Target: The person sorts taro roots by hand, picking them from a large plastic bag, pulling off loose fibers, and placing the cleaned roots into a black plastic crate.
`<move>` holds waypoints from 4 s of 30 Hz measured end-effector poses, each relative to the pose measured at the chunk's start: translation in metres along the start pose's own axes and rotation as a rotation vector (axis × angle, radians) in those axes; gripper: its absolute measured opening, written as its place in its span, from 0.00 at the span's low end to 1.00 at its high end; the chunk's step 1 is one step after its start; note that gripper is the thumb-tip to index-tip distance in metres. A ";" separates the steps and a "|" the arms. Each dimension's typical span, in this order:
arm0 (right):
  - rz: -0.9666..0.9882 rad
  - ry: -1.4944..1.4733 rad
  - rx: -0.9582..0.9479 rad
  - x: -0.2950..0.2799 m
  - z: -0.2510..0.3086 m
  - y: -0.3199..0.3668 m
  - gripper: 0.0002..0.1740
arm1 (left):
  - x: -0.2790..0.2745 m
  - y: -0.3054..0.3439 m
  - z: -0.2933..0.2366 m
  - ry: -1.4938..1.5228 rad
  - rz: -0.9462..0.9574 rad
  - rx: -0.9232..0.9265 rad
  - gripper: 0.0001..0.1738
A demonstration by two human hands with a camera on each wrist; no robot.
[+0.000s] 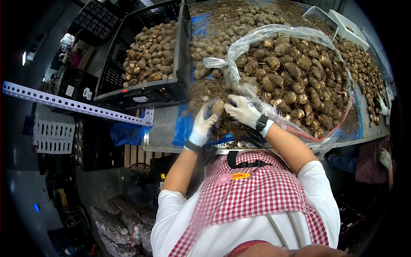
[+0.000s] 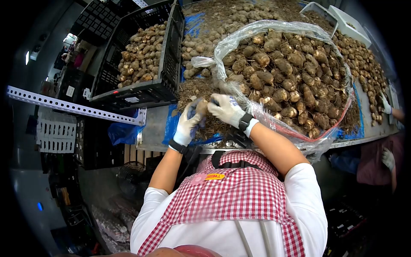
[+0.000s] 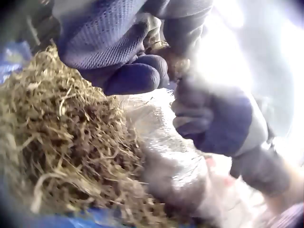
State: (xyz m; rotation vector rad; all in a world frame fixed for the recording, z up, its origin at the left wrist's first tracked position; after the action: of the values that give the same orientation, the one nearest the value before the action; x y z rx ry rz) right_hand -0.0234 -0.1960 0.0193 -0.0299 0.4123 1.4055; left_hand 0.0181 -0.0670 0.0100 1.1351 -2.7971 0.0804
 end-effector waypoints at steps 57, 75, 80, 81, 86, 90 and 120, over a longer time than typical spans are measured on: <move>0.045 -0.140 -0.052 0.002 0.005 0.011 0.23 | 0.022 0.010 0.002 0.542 0.023 -0.039 0.27; 0.091 -0.198 -0.099 -0.009 0.024 0.010 0.16 | 0.008 0.000 -0.032 -0.149 -0.184 -0.107 0.22; 0.037 -0.007 -0.211 -0.013 0.032 0.010 0.15 | 0.010 -0.003 -0.031 -0.182 -0.174 -0.056 0.23; 0.053 -0.068 -0.145 -0.015 0.032 0.012 0.14 | 0.009 -0.001 -0.030 -0.120 -0.172 -0.089 0.23; 0.058 -0.171 -0.095 -0.015 0.027 0.012 0.14 | 0.006 -0.002 -0.022 -0.094 -0.178 -0.124 0.22; 0.108 -0.208 -0.036 -0.009 0.027 0.014 0.17 | 0.012 -0.001 -0.026 -0.090 -0.174 -0.116 0.23; 0.009 0.131 -0.195 -0.003 0.016 0.025 0.18 | 0.022 -0.015 -0.011 -0.170 0.045 0.071 0.36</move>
State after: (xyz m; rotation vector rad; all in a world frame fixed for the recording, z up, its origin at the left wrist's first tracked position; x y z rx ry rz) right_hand -0.0436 -0.1907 0.0403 -0.2808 0.3825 1.4532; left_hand 0.0138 -0.0915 0.0238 1.1453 -2.9916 0.0920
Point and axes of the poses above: each hand's wrist, its own y-axis away from the middle knuckle, its own x-axis out of the palm, z = x × y, the point moved 9 cm from there along -y, towards the middle knuckle, and after that the axes turned 7 degrees about x, right-handed, at the moved point
